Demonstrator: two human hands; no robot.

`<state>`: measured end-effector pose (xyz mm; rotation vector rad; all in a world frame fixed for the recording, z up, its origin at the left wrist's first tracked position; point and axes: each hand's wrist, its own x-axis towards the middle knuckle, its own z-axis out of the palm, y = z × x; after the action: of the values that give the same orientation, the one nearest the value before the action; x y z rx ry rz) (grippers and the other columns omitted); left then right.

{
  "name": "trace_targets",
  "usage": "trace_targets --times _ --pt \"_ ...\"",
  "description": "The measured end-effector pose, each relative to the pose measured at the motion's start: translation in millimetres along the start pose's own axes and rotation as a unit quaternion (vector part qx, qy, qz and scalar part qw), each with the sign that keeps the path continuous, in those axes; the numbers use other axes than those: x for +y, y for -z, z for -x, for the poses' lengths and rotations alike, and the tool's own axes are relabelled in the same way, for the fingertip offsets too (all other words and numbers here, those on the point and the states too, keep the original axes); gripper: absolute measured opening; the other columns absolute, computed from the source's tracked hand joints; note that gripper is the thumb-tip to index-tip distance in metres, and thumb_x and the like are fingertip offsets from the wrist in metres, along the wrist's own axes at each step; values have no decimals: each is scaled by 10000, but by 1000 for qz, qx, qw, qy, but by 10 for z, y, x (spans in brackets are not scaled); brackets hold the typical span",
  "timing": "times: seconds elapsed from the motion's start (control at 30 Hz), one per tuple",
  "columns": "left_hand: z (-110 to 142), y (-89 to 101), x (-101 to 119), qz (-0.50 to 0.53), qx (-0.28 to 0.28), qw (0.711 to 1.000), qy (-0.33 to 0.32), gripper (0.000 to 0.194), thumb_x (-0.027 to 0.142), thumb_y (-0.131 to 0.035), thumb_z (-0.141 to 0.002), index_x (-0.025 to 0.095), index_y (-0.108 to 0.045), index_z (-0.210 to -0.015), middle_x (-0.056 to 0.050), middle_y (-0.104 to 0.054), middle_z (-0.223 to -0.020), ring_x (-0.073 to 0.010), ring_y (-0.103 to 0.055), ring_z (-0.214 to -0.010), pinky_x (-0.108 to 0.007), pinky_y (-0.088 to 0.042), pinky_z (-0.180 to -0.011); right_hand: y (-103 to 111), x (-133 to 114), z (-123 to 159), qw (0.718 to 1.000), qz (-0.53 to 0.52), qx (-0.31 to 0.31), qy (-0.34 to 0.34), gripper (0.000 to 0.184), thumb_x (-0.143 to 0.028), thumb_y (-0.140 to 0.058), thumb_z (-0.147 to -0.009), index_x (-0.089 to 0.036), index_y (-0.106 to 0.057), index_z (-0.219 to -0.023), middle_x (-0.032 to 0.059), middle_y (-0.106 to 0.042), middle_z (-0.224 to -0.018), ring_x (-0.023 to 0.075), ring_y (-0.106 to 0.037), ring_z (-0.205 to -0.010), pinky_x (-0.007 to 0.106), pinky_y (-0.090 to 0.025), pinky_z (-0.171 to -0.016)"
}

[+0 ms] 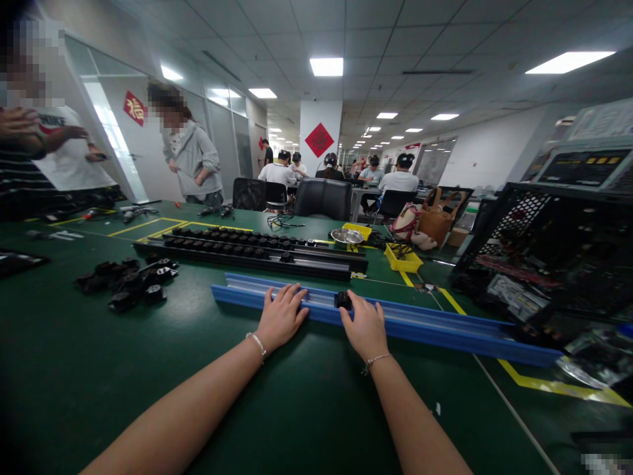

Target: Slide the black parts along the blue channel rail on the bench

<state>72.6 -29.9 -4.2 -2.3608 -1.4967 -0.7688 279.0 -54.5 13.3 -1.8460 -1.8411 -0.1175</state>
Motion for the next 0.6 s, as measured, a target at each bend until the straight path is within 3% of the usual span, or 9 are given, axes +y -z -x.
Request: trace_targets --times 0.2,0.6 --pt "0 16 7 1 -1 1000 2 439 453 -333 -904 284 -476 -1284 -53 -487 -1356 -247 -388 -1259 -542 -225 -1058 31 -6 6 999 18 -5 -37 430 -413 -388 -853 -143 -579 -1127 110 -641 -1112 247 -532 -1073 467 -237 -1033" --pt "7 -4 1 6 3 1000 2 454 462 -316 -908 275 -456 -1297 -58 -484 -1360 -239 -381 -1267 -535 -205 -1065 14 -58 27 999 17 -25 -12 416 -409 -367 -863 -172 -609 -1105 99 -640 -1112 225 -520 -1087 491 -182 -1058"
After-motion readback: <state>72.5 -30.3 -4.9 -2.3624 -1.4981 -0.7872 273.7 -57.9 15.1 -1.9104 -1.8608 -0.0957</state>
